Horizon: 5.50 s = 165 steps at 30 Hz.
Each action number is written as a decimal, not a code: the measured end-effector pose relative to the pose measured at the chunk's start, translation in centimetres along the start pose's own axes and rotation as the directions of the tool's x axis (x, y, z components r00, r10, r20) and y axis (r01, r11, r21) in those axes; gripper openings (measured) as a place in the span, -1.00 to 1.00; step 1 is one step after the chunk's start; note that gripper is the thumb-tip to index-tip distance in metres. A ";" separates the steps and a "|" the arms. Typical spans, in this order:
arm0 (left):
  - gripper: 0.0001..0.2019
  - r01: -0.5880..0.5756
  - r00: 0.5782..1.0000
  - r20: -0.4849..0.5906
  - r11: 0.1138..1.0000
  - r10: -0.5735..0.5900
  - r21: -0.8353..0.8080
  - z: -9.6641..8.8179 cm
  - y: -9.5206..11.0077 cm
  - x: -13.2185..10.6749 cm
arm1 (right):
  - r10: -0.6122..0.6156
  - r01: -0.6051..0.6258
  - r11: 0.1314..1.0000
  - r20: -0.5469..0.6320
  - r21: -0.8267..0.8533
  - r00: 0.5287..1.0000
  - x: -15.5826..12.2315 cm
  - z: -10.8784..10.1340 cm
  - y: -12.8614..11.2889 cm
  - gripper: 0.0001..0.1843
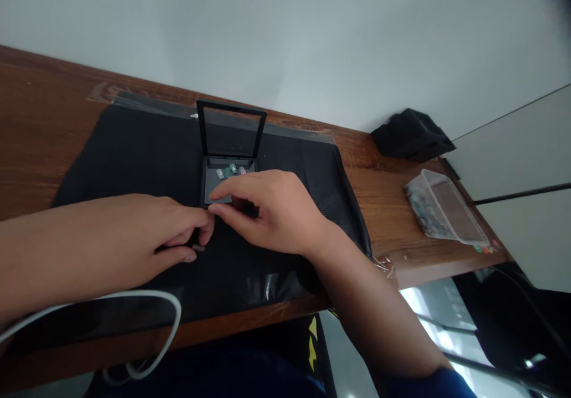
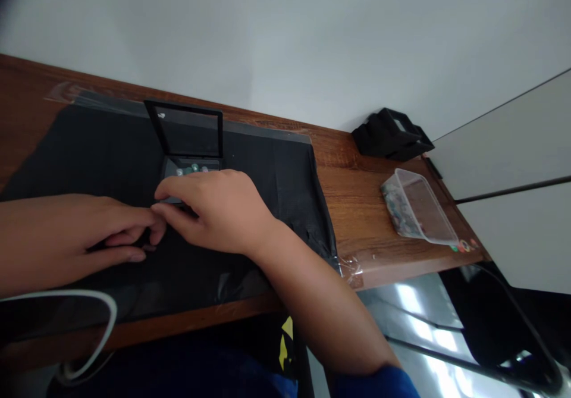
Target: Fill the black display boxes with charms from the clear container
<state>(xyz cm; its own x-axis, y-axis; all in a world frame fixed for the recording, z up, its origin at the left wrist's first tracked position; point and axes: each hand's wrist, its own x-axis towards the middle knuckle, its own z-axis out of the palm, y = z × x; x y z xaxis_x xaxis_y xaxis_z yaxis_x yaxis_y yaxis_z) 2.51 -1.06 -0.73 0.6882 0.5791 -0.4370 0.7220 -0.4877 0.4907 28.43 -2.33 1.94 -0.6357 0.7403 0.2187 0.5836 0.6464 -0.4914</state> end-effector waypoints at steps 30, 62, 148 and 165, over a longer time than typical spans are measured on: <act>-0.72 -0.007 0.739 -0.664 0.987 0.113 0.160 -1.8 0.2 3.0 | 0.214 -0.215 0.976 -0.080 -0.013 0.974 0.1 -1.4 1.0 -0.71; -0.62 -0.040 0.825 -0.555 0.990 0.110 0.136 -1.4 -0.1 3.9 | 0.209 -0.203 0.976 0.082 -0.081 0.974 0.5 -0.1 1.7 -0.81; -0.56 0.033 0.850 -0.526 0.999 -0.033 -0.009 -2.2 0.1 4.3 | 0.410 -0.405 0.902 0.004 -0.150 0.912 0.8 -0.5 0.9 -0.81; -0.55 0.062 0.836 -0.547 0.998 -0.034 0.033 -2.3 0.3 4.1 | 0.247 -0.252 0.967 0.098 0.040 0.964 0.6 -0.6 1.0 -0.76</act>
<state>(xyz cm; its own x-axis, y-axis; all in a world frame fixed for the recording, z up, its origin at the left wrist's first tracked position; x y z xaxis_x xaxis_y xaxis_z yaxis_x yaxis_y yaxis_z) 5.41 2.65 -0.62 0.5124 0.8582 0.0307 0.7650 -0.4724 0.4378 28.92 -1.10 2.07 -0.5181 0.8553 0.0072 0.7042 0.4313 -0.5639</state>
